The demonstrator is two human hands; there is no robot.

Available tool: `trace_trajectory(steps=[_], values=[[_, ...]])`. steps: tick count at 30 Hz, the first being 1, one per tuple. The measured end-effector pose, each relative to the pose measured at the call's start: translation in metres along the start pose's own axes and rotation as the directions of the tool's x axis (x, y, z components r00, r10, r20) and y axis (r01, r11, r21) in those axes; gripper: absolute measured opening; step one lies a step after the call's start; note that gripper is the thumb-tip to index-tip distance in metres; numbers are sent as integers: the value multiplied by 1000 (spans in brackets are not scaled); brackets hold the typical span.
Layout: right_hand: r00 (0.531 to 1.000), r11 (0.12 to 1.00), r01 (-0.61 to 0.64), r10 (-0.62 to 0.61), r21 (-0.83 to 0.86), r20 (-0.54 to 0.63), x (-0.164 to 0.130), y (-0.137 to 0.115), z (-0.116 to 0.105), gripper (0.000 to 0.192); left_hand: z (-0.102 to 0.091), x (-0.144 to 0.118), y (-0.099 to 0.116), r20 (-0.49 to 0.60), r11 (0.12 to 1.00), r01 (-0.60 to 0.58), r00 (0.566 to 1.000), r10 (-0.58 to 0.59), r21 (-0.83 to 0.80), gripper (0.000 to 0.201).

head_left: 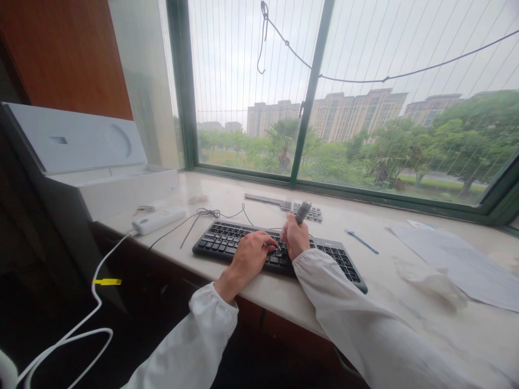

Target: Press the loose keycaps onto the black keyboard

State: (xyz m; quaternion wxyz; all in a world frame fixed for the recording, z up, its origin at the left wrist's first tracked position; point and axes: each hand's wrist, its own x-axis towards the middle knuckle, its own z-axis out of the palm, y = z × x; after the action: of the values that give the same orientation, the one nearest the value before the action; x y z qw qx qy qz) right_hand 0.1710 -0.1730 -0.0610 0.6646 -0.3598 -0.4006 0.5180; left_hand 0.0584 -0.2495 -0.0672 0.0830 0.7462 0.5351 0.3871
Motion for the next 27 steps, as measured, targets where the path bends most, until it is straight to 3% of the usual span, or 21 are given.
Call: trace_trajectory(steps=[7, 17, 20, 22, 24, 27], values=[[995, 999, -45, 42, 28, 85, -3, -2, 1, 43, 3, 1, 0, -6, 1000, 8, 1000, -8, 12, 14], [983, 985, -170, 170, -8, 62, 4, -2, -2, 40, 0, 2, 0, 8, 1000, 23, 1000, -23, 15, 15], [977, 988, -149, 153, -35, 150, 3, -2, 0, 44, 2, 2, -4, -1, 1000, 14, 1000, -14, 8, 16], [966, 994, -80, 97, -78, 241, -1, -1, 1, 45, 3, 2, -8, -3, 1000, -5, 1000, 5, -7, 17], [947, 981, 73, -12, -179, 320, -6, -1, 2, 44, 3, 1, -11, 0, 999, -32, 999, 32, -32, 17], [876, 844, 391, -220, -367, 429, -13, -2, 1, 44, 0, 1, -13, 11, 995, -65, 998, 66, -73, 18]])
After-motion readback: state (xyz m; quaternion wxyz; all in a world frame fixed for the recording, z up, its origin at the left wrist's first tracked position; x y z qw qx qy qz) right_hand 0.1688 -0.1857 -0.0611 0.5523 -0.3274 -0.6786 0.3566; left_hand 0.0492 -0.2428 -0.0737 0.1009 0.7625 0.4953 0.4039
